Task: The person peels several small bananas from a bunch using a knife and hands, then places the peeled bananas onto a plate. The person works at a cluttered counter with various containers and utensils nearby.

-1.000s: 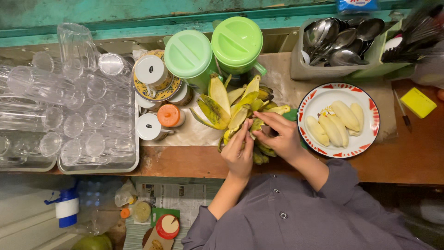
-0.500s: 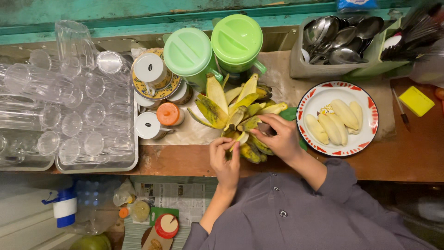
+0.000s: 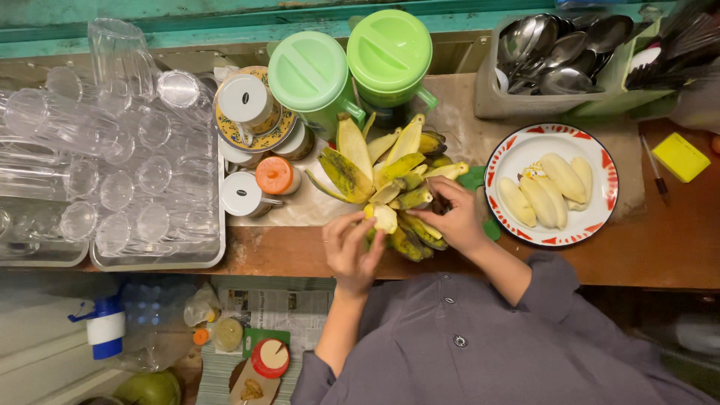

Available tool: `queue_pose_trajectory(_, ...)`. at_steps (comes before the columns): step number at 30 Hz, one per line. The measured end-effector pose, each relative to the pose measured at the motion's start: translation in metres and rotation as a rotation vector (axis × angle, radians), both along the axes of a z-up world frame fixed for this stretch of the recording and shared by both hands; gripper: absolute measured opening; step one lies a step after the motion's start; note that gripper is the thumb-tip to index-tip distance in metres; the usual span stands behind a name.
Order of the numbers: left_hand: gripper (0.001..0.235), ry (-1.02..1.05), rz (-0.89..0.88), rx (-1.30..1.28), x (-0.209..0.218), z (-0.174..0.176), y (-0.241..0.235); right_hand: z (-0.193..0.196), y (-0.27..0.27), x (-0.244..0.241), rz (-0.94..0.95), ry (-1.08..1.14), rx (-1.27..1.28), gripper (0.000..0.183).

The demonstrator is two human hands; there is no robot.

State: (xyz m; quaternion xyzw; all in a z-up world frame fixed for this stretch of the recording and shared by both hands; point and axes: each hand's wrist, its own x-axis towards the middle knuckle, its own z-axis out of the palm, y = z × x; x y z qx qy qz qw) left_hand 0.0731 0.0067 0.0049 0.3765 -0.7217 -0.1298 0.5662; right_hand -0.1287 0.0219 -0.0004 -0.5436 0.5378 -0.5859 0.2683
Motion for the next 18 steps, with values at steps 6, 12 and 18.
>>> queue_pose_trajectory(6,0.031,-0.129,-0.147,-0.159,-0.043,0.032,-0.016,-0.031,0.007,-0.007,0.009,0.040,-0.032,0.053)
queue_pose_trajectory(12,0.018,-0.112,-0.136,-0.165,-0.056,0.030,-0.021,-0.034,0.011,-0.006,-0.038,0.039,-0.007,0.024)
queue_pose_trajectory(18,0.008,-0.140,-0.100,-0.206,-0.061,0.034,-0.022,-0.036,0.010,-0.005,-0.038,0.031,-0.015,0.024)
